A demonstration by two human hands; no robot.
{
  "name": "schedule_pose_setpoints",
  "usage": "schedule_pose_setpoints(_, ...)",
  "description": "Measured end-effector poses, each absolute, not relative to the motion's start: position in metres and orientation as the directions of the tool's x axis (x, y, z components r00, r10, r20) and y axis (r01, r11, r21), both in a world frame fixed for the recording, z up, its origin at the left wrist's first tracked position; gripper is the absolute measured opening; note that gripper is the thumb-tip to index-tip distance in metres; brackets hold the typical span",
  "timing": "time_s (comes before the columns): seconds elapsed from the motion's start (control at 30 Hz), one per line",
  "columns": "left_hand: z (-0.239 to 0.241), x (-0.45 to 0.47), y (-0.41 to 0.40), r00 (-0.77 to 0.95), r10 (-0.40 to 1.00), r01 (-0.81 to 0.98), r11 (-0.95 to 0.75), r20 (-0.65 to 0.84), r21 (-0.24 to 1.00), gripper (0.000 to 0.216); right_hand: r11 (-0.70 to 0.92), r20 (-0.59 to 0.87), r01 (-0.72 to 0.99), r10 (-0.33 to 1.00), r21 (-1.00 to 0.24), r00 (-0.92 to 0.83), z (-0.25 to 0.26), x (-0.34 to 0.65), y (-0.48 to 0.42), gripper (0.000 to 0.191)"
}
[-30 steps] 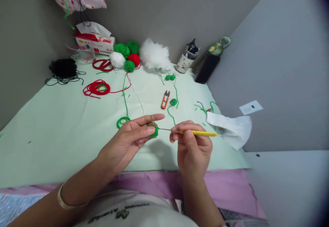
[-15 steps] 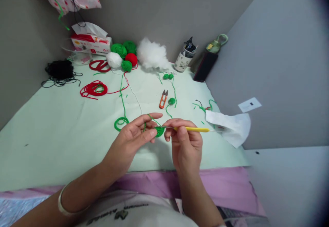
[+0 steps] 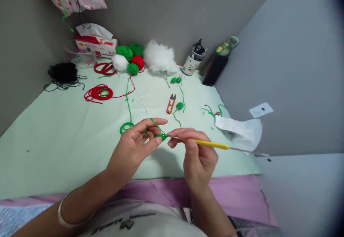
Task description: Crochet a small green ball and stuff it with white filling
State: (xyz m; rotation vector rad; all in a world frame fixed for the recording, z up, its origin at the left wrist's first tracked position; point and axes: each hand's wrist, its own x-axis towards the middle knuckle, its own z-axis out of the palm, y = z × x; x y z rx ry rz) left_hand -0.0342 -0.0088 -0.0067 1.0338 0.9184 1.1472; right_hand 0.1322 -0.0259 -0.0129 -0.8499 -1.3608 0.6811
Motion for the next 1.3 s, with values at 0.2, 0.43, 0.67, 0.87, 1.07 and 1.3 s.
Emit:
schedule_pose_setpoints(0.2,-0.006,-0.029,-0.011,0.069,0.995,-0.084,-0.065,0.071,0.994,0.03,0.67,0.705,0.327,0.709,-0.666,-0.016,-0.014,0.135,-0.028,0.025)
schedule_pose_setpoints(0.43,-0.002,-0.028,-0.007,0.288,0.939,-0.428,0.301,-0.187,0.852,0.039,0.681,0.849,0.661,0.514,-0.315,-0.124,-0.033,0.133,-0.024,0.039)
schedule_pose_setpoints(0.67,-0.001,-0.036,0.001,0.399,0.888,-0.537,0.429,-0.229,0.727,0.027,0.574,0.575,0.069,0.795,-0.816,0.191,-0.016,0.134,-0.019,0.021)
schedule_pose_setpoints(0.87,-0.005,-0.031,-0.004,0.337,0.928,-0.407,0.296,-0.159,0.864,0.026,0.554,0.565,0.114,0.816,-0.825,0.119,-0.018,0.128,-0.017,0.019)
schedule_pose_setpoints(1.07,-0.003,-0.035,0.0,0.394,0.896,-0.42,0.373,-0.204,0.828,0.042,0.542,0.545,0.059,0.832,-0.838,0.103,-0.016,0.129,-0.019,0.017)
schedule_pose_setpoints(1.3,-0.004,-0.038,0.004,0.565,0.799,-0.475,0.518,-0.204,0.711,0.037,0.221,0.21,-0.32,0.975,-0.921,0.07,-0.007,0.142,-0.004,0.023)
